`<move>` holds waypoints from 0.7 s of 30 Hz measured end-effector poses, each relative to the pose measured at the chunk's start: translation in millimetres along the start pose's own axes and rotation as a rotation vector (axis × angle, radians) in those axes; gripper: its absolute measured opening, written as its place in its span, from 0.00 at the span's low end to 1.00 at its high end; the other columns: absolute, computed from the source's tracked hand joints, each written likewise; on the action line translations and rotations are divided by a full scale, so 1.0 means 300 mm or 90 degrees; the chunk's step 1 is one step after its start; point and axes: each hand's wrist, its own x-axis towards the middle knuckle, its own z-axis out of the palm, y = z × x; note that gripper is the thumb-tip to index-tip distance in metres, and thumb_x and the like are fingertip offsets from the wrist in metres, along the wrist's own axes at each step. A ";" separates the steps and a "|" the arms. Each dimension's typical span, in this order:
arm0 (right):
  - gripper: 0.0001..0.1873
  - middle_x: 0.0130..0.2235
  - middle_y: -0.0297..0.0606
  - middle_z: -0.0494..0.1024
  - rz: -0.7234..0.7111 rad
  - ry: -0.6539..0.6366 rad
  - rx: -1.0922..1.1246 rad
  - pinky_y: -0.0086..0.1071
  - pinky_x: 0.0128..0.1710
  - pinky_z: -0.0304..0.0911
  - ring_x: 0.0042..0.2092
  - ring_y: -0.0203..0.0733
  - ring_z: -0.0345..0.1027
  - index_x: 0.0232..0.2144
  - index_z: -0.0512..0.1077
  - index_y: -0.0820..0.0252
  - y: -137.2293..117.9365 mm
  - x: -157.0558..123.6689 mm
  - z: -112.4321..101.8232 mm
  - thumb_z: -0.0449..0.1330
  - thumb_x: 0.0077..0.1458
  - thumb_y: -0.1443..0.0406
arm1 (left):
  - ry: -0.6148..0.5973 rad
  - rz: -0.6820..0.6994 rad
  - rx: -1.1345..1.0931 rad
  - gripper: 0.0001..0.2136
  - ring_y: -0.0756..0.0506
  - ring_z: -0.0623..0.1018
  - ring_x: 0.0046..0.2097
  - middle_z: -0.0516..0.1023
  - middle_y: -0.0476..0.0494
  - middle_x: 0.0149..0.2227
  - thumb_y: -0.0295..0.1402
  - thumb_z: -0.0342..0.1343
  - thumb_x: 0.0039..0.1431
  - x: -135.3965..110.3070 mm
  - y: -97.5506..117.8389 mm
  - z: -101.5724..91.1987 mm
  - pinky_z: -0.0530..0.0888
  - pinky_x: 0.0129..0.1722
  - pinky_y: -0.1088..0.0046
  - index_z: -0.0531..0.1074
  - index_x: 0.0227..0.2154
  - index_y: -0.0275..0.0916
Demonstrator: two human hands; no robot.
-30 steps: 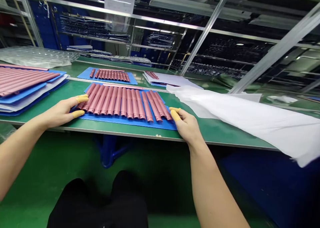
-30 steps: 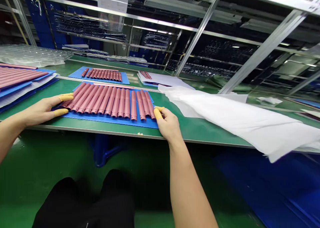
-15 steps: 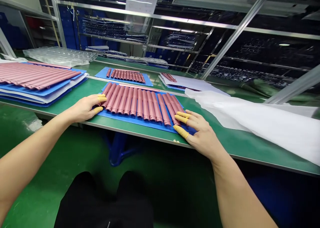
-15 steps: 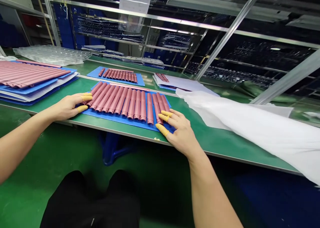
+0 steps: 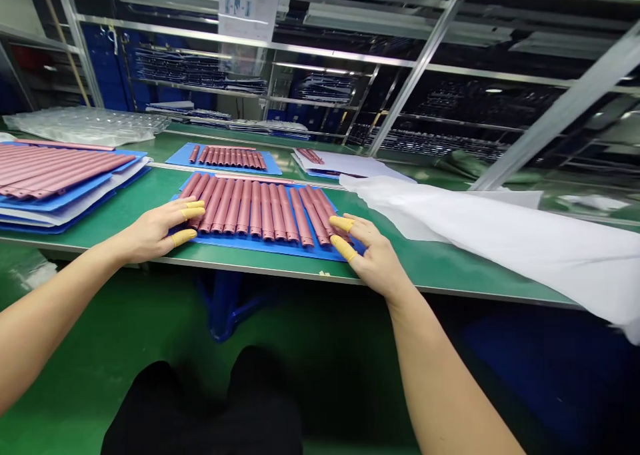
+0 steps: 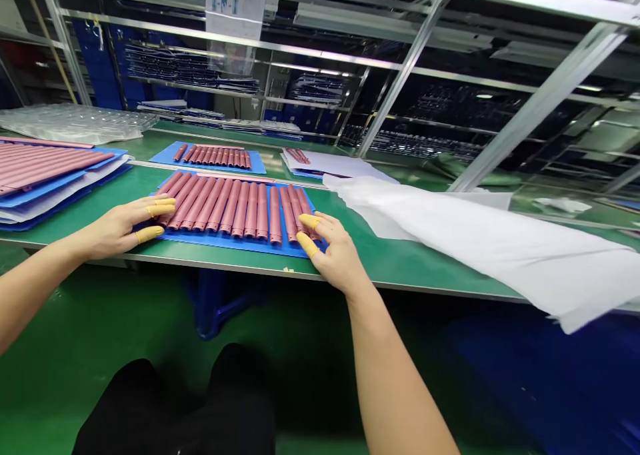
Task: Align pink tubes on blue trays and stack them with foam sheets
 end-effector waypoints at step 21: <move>0.22 0.62 0.45 0.81 0.100 0.069 0.123 0.54 0.72 0.64 0.67 0.56 0.71 0.56 0.84 0.51 0.025 -0.012 -0.009 0.65 0.64 0.54 | 0.042 0.129 0.037 0.20 0.32 0.74 0.71 0.82 0.36 0.62 0.44 0.55 0.72 0.093 0.087 0.087 0.69 0.74 0.41 0.80 0.59 0.41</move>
